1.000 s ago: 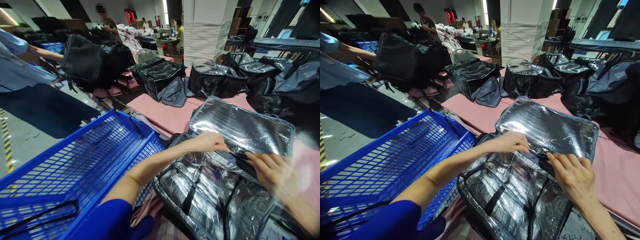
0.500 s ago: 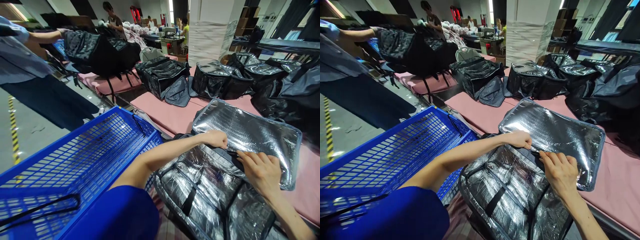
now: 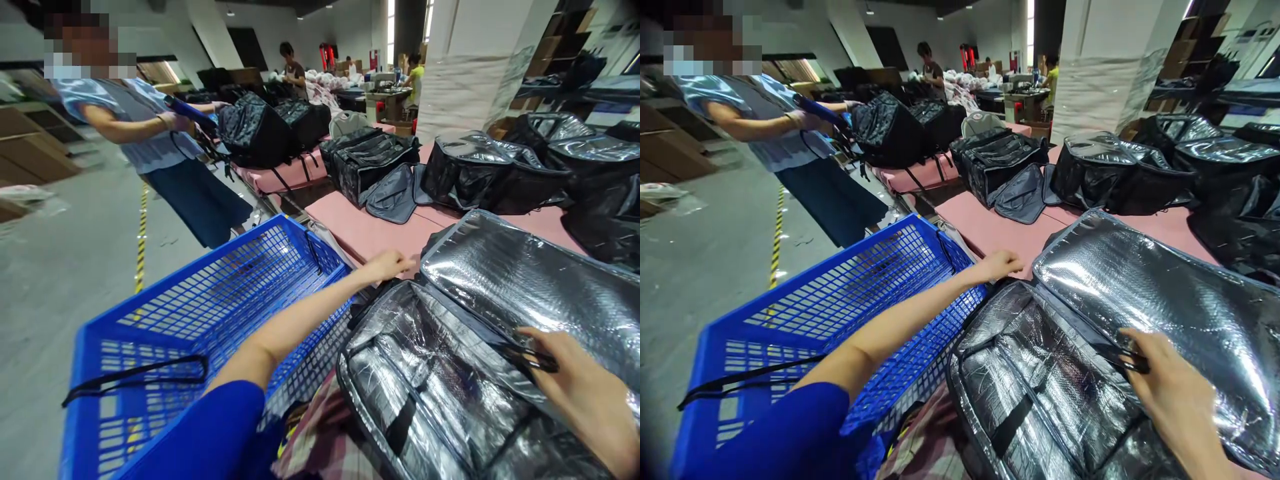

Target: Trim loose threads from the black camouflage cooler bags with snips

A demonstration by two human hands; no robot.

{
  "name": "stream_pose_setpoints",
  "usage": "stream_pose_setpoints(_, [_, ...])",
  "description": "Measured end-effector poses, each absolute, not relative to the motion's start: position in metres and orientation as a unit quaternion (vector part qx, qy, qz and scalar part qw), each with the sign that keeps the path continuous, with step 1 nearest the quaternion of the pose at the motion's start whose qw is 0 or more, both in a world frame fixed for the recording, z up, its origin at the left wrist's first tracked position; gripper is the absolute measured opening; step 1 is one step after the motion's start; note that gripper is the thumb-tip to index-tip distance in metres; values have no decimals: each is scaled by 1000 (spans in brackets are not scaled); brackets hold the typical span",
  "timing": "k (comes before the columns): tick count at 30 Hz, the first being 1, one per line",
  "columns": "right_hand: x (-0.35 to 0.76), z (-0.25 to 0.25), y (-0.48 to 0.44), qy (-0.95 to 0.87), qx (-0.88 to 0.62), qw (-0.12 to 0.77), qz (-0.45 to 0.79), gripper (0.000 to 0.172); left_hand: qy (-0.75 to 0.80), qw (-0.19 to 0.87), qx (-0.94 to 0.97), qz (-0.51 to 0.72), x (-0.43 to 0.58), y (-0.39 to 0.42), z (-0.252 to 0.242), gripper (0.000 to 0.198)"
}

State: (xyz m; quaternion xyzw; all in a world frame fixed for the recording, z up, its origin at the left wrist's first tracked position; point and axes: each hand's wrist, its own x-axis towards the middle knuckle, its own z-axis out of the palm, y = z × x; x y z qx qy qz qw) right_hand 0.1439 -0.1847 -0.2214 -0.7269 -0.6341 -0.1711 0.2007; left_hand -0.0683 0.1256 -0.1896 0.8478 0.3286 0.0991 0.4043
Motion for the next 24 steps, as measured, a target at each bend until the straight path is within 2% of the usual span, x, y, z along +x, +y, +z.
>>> stream_pose_setpoints(4, [111, -206, -148, -659, -701, 115, -245, 27, 320, 472, 817, 91, -58, 98, -214, 50])
stream_pose_setpoints(6, [95, -199, -143, -676, -660, 82, -317, 24, 339, 525, 774, 107, -51, 88, -217, 48])
stream_pose_setpoints(9, [77, -195, -151, -692, -598, 72, -398, 18, 332, 679, 637, 148, -51, 74, -217, 41])
stream_pose_setpoints(12, [71, -200, -170, -694, -594, 86, -397, 30, 310, 784, 500, 198, -62, 60, -222, 43])
stream_pose_setpoints(17, [79, -212, -206, -681, -637, 71, -354, 55, 298, 814, 428, 256, -73, 48, -228, 42])
stream_pose_setpoints(20, [84, -217, -219, -662, -655, 70, -357, 57, 299, 807, 435, 264, -71, 47, -226, 41])
stream_pose_setpoints(24, [83, -220, -222, -639, -670, 91, -368, 52, 310, 799, 447, 257, -68, 47, -223, 41])
